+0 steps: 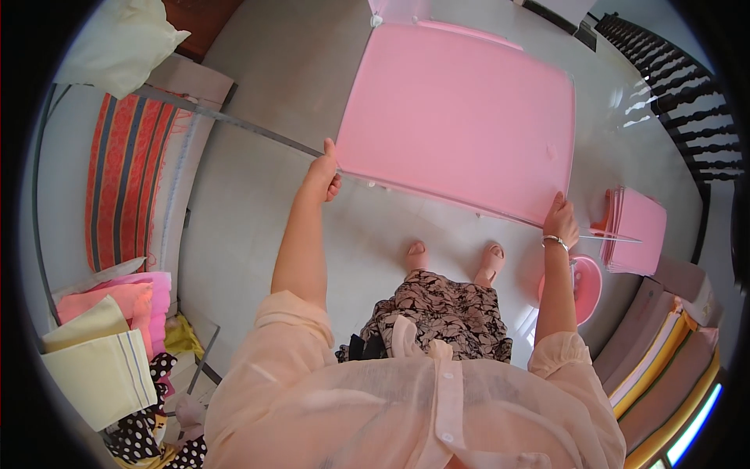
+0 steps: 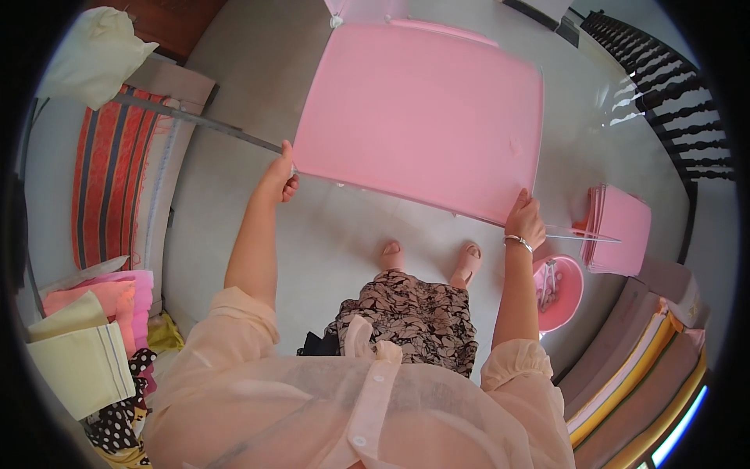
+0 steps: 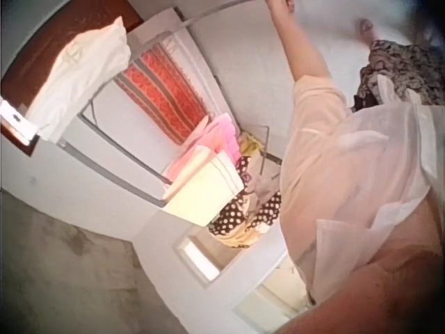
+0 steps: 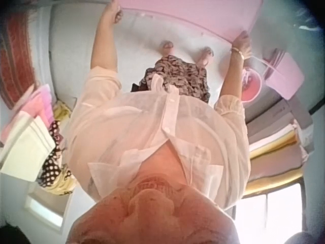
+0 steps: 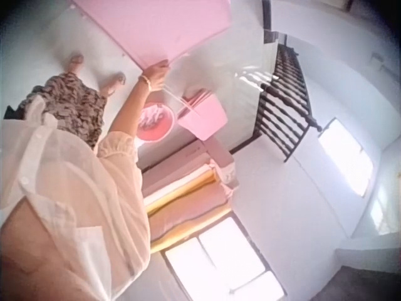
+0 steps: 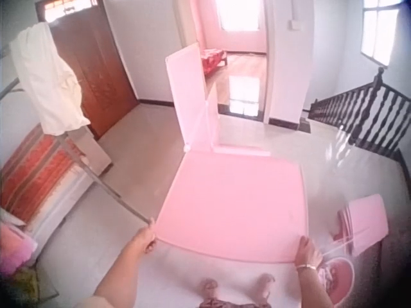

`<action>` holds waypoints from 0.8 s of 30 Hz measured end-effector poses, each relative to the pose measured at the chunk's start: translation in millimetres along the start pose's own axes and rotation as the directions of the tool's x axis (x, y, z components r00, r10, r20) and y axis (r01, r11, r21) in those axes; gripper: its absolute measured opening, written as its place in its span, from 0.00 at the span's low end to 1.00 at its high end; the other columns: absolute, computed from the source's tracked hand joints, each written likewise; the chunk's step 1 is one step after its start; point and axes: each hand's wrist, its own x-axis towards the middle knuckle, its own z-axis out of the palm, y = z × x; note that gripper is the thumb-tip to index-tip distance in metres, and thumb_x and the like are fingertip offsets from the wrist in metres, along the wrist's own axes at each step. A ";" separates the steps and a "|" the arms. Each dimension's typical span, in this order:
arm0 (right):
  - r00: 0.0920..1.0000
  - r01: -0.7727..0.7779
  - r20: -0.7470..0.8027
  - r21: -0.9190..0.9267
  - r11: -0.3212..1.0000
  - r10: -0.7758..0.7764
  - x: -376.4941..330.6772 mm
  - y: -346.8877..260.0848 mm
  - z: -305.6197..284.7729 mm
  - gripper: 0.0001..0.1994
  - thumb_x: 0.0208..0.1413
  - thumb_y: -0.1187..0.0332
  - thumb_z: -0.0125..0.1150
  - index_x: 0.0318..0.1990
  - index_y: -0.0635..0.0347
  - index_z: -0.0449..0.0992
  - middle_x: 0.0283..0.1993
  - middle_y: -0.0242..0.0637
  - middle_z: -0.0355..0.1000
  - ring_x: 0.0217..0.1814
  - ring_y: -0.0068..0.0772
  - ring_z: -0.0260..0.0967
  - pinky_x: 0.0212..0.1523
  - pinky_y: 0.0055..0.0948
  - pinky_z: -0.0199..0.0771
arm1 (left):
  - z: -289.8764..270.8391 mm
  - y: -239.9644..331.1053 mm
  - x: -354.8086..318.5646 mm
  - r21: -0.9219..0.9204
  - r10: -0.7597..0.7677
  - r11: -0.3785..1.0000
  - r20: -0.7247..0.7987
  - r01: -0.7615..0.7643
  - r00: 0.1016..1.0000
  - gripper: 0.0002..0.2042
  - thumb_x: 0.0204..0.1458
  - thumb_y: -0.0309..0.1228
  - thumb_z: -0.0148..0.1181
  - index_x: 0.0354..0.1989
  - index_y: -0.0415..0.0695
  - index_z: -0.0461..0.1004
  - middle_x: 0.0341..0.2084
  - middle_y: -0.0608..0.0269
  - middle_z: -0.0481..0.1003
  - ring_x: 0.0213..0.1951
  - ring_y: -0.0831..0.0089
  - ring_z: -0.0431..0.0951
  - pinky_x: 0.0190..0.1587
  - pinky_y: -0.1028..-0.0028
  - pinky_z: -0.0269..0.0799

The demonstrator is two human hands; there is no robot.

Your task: The person assembles a pink modular storage cabinet by connecting plastic panels with white connectors, handling several panels and connectors one at a time and pressing them together by hand.

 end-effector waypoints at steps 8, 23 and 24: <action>0.999 0.001 -0.042 0.000 1.000 -0.001 7.1 4.9 -3.5 0.25 0.50 0.46 0.28 0.31 0.57 0.67 0.29 0.49 0.69 0.33 0.52 0.66 0.34 0.43 0.64 | 20.5 -7.6 -4.1 -0.142 0.129 0.978 -0.162 -0.153 0.978 0.19 0.47 0.45 0.32 0.16 0.42 0.56 0.06 0.65 0.56 0.07 0.76 0.54 0.08 0.76 0.45; 0.998 0.033 -0.057 0.022 0.999 -0.032 -0.1 -3.9 -11.0 0.24 0.51 0.47 0.29 0.29 0.57 0.67 0.25 0.49 0.69 0.30 0.53 0.66 0.31 0.43 0.65 | -5.1 4.9 0.6 -0.071 -0.014 0.997 -0.041 0.011 0.999 0.19 0.44 0.45 0.33 0.15 0.42 0.57 0.06 0.65 0.56 0.07 0.77 0.54 0.08 0.78 0.46; 0.998 0.034 -0.053 0.018 0.999 -0.033 -0.9 -4.8 -12.6 0.24 0.51 0.47 0.29 0.29 0.57 0.67 0.25 0.49 0.69 0.29 0.53 0.66 0.31 0.43 0.65 | -7.7 14.0 1.6 -0.052 -0.134 0.990 0.006 0.134 0.991 0.19 0.44 0.45 0.33 0.15 0.42 0.57 0.07 0.64 0.57 0.08 0.77 0.54 0.09 0.78 0.46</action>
